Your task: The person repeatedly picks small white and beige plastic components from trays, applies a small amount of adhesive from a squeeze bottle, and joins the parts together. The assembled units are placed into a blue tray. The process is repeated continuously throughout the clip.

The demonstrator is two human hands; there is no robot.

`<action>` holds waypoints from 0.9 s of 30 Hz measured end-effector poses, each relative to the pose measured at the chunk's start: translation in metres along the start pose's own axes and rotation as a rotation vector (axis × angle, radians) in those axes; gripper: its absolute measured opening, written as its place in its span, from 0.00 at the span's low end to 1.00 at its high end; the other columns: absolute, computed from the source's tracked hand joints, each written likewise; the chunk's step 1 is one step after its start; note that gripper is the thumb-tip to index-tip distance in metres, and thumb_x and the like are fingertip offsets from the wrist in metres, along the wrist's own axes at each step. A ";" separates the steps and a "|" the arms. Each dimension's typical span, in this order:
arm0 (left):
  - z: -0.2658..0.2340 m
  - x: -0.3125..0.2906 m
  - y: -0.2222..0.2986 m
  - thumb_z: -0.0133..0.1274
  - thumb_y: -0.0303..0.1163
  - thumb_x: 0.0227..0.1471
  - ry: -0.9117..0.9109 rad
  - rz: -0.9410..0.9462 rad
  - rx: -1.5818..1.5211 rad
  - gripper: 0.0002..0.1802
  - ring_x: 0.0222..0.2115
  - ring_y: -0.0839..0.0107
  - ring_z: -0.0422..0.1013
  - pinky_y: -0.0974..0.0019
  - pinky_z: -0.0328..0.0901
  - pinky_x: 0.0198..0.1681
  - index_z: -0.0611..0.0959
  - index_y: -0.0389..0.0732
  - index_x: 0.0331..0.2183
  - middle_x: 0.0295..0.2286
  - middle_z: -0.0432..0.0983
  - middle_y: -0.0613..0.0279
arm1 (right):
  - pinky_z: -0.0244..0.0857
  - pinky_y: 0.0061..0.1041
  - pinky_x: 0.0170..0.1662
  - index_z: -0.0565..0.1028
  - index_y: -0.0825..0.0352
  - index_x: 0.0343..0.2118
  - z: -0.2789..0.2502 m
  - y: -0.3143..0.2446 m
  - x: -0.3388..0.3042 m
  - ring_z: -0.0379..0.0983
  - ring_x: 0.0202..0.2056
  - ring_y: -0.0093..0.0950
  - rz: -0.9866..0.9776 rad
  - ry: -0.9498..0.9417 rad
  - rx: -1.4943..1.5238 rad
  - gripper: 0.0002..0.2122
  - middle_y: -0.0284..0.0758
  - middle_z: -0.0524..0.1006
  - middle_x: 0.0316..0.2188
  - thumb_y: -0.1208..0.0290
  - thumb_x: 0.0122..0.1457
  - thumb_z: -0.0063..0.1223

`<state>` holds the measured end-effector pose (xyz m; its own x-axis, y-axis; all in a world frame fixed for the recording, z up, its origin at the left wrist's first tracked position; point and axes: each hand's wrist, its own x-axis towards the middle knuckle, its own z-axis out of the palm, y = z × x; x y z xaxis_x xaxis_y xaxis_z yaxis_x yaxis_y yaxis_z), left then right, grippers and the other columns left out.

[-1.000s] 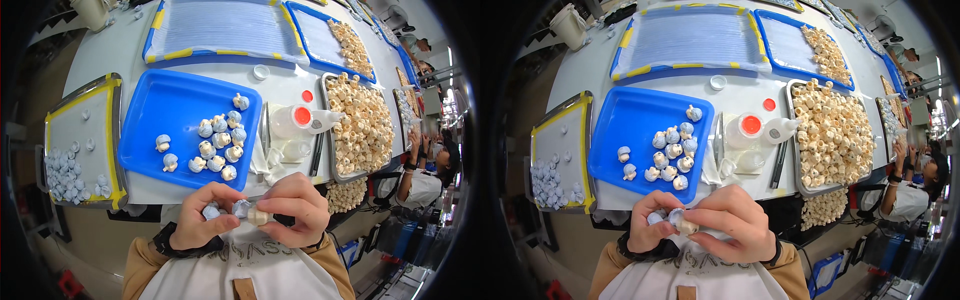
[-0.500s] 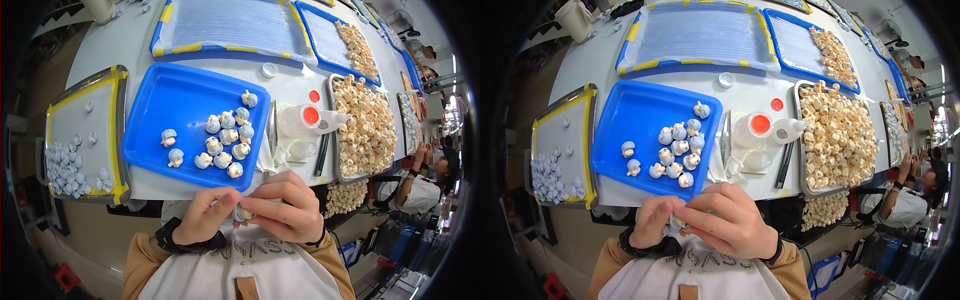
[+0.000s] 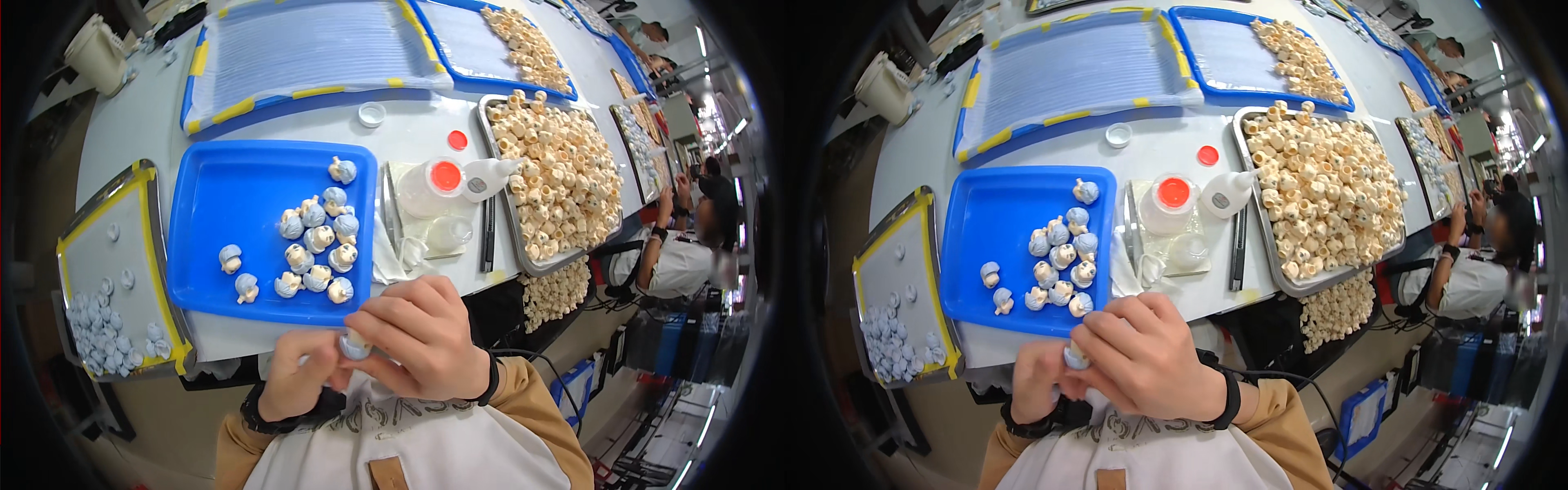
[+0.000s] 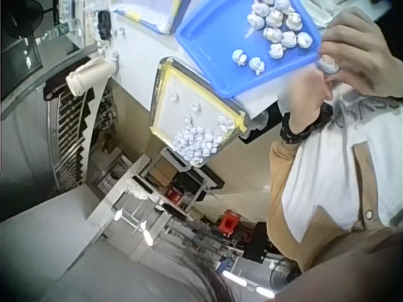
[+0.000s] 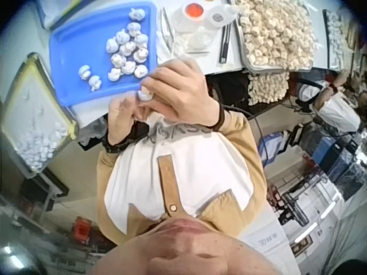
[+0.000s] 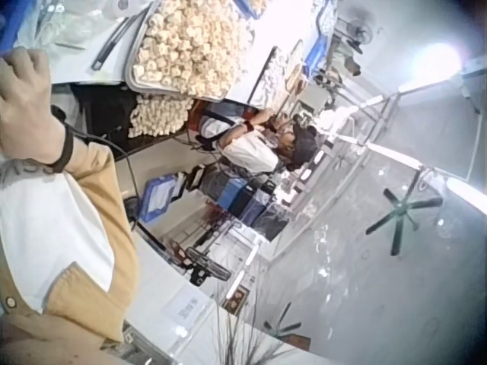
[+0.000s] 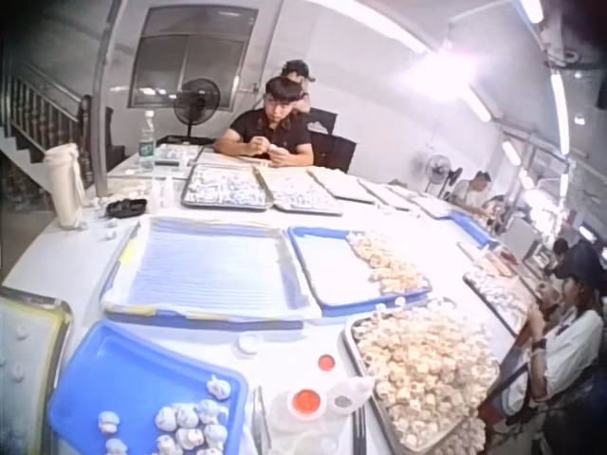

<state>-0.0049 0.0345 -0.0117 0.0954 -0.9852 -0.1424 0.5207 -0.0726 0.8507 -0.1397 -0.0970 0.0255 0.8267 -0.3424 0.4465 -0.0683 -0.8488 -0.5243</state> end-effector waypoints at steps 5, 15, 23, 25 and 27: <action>-0.014 -0.005 0.008 0.32 0.49 0.59 0.016 0.189 -0.688 0.25 0.14 0.70 0.59 0.71 0.57 0.21 0.66 0.42 0.18 0.14 0.61 0.65 | 0.55 0.26 0.34 0.74 0.63 0.37 0.008 0.006 0.003 0.64 0.31 0.27 0.135 -0.098 -0.138 0.20 0.28 0.69 0.28 0.63 0.38 0.63; -0.020 -0.006 0.051 0.33 0.42 0.60 0.355 0.072 -1.301 0.19 0.40 0.67 0.58 0.55 0.60 0.40 0.64 0.44 0.49 0.37 0.58 0.62 | 0.57 0.25 0.32 0.71 0.65 0.45 0.006 0.004 0.009 0.63 0.29 0.28 0.231 -0.057 -0.036 0.27 0.32 0.66 0.28 0.66 0.38 0.64; -0.026 -0.008 0.032 0.29 0.45 0.62 0.115 0.164 -1.221 0.23 0.24 0.70 0.60 0.72 0.58 0.15 0.60 0.46 0.54 0.29 0.59 0.59 | 0.56 0.16 0.20 0.69 0.70 0.43 -0.072 0.089 -0.006 0.61 0.20 0.16 0.719 0.331 -0.066 0.22 0.31 0.68 0.24 0.75 0.43 0.62; -0.026 -0.010 0.031 0.28 0.46 0.62 0.117 0.193 -1.165 0.24 0.21 0.70 0.59 0.72 0.56 0.14 0.60 0.46 0.54 0.26 0.59 0.60 | 0.57 0.20 0.21 0.71 0.69 0.41 -0.072 0.097 0.000 0.61 0.18 0.19 0.723 0.176 -0.148 0.22 0.31 0.67 0.21 0.70 0.42 0.64; -0.026 -0.011 0.030 0.27 0.46 0.62 0.128 0.209 -1.119 0.24 0.19 0.70 0.58 0.72 0.55 0.13 0.59 0.46 0.55 0.24 0.59 0.60 | 0.58 0.22 0.21 0.72 0.69 0.37 -0.071 0.101 0.005 0.62 0.18 0.22 0.722 0.077 -0.258 0.19 0.32 0.67 0.20 0.69 0.42 0.64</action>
<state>0.0316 0.0473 0.0024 0.3213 -0.9340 -0.1561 0.9414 0.3329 -0.0541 -0.1823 -0.2128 0.0266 0.4871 -0.8661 0.1123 -0.7117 -0.4682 -0.5237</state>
